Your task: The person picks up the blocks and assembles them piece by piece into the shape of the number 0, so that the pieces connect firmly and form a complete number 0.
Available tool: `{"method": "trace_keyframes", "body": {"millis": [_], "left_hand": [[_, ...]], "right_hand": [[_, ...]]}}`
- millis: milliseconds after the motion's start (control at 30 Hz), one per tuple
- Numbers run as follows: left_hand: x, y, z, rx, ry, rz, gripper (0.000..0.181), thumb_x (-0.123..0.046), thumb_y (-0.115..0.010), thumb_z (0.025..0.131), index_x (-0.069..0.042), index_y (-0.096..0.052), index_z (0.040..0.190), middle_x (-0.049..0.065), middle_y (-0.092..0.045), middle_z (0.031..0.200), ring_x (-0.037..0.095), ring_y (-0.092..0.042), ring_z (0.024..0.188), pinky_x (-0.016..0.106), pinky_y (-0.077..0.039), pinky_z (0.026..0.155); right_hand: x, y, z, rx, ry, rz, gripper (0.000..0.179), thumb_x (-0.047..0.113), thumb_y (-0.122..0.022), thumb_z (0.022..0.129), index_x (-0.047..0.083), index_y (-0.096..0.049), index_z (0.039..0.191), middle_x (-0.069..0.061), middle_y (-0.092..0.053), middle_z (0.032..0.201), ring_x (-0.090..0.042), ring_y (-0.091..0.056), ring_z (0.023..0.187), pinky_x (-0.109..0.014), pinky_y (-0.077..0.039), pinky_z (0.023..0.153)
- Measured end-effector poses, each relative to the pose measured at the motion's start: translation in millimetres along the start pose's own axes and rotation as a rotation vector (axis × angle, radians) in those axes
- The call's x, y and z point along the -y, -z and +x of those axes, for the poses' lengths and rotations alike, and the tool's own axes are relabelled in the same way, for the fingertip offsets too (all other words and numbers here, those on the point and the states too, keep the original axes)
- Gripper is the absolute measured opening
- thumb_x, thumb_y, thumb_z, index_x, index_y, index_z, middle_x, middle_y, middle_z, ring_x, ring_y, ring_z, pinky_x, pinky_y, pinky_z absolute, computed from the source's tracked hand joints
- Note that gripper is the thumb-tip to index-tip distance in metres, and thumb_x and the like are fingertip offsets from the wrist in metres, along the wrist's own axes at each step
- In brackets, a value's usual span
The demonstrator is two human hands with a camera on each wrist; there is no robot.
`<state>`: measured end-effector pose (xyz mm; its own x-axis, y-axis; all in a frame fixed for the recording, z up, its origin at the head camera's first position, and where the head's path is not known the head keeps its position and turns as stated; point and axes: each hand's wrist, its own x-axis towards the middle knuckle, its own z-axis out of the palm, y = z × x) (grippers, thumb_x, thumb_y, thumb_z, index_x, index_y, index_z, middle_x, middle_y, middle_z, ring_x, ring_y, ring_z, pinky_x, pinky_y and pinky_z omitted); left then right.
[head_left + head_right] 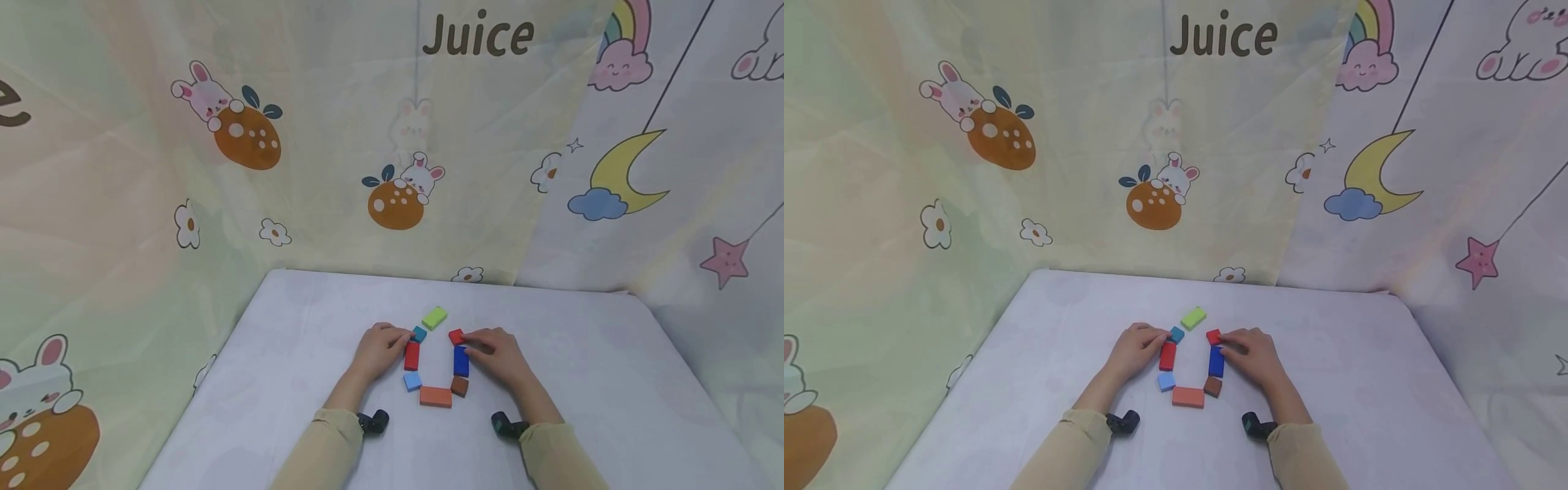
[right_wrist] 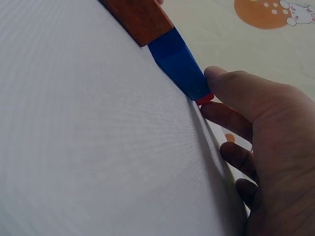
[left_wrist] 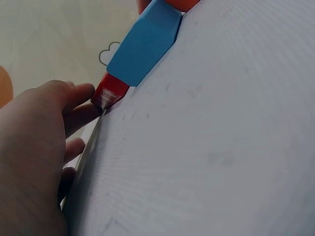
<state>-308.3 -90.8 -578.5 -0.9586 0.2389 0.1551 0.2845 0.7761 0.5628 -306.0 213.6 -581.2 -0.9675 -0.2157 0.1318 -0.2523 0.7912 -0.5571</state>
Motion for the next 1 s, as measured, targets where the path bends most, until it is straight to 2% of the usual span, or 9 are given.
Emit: {"method": "trace_keyframes", "body": {"millis": [267,733,1000], "left_hand": [[2.0,-1.1,1.1,-0.001,0.001,-0.006,0.032,-0.049,-0.050,0.100,-0.040,-0.066,0.126,-0.013,-0.069,0.119,0.015,-0.053,0.124,0.042,-0.047,0.105],[-0.9,1.4,0.1,0.000,0.019,-0.004,0.033,-0.047,-0.051,0.101,-0.034,-0.067,0.127,-0.010,-0.070,0.120,0.016,-0.055,0.124,0.041,-0.047,0.105],[-0.6,0.4,1.4,-0.023,-0.022,-0.026,0.032,-0.046,-0.050,0.101,-0.034,-0.068,0.126,-0.013,-0.070,0.122,0.015,-0.057,0.122,0.040,-0.048,0.104]], "right_hand": [[-1.2,0.5,1.3,0.006,-0.012,0.005,0.034,0.042,-0.069,0.090,0.034,-0.068,0.123,0.001,-0.068,0.125,-0.025,-0.053,0.118,-0.059,-0.037,0.104],[-1.1,-1.1,1.5,0.008,-0.022,0.006,0.035,0.041,-0.071,0.089,0.035,-0.068,0.123,0.002,-0.068,0.124,-0.024,-0.053,0.118,-0.057,-0.037,0.105],[1.3,3.1,-0.1,0.006,-0.045,0.071,0.036,0.046,-0.062,0.094,0.031,-0.067,0.126,-0.001,-0.067,0.126,-0.027,-0.053,0.121,-0.058,-0.039,0.104]]}}
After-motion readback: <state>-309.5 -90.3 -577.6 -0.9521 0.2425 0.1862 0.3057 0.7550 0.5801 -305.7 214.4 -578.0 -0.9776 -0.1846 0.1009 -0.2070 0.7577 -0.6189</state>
